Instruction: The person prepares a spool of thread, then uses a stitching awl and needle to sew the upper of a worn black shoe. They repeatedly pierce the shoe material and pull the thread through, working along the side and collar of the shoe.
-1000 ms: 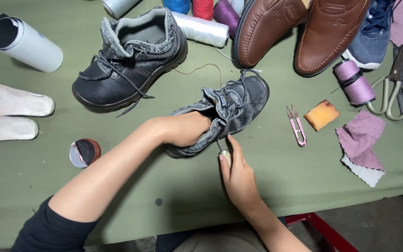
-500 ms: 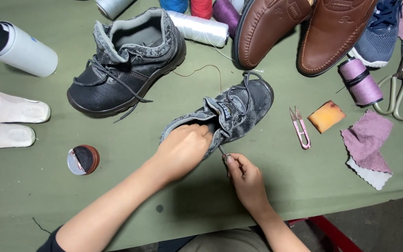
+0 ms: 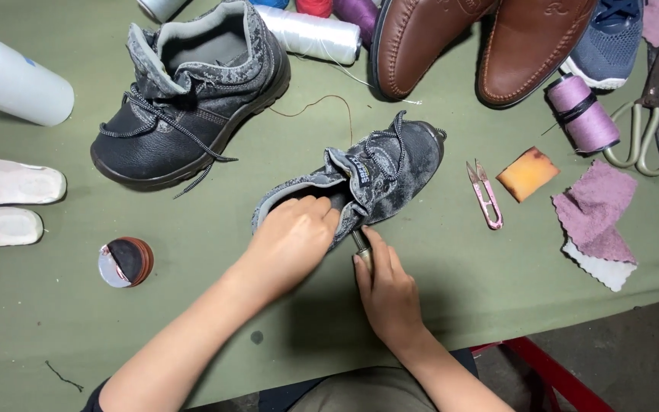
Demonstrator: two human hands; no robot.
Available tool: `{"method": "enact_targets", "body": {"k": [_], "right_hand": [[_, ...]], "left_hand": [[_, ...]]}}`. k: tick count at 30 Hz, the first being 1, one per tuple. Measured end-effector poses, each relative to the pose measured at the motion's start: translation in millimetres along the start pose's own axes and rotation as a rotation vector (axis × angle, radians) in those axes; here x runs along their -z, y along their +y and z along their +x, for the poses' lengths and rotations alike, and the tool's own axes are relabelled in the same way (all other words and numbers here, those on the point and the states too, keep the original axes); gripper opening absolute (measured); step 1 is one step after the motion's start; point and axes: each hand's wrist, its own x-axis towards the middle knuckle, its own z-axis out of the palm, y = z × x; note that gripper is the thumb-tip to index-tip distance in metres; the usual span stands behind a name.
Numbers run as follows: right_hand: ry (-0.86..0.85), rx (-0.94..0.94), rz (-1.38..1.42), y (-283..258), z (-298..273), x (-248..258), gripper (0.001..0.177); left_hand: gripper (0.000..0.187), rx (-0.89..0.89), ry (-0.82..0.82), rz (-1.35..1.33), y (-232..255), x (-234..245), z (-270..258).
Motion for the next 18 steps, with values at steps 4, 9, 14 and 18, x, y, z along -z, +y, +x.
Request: {"method": "enact_targets", "body": {"k": [4,9,14,18], "right_hand": [[0.021,0.025,0.051,-6.9,-0.1,1.8,0.040],[0.014,0.033,0.087,-7.4,1.0,5.4,0.042],[-0.080,-0.093,0.169,-9.0,3.1,5.0,0.044],[-0.066,-0.104,0.128,-12.4,3.5,7.2,0.043]], "left_hand": [[0.011,0.054,-0.367,-0.312,-12.0,12.7,10.7],[0.022,0.035,-0.657,-0.560,-24.6,49.2,26.1],[0.036,0.255,-0.785,-0.582,-13.3,85.4,37.9],[0.048,0.062,-0.458,-0.484,-8.3,53.6,22.7]]}}
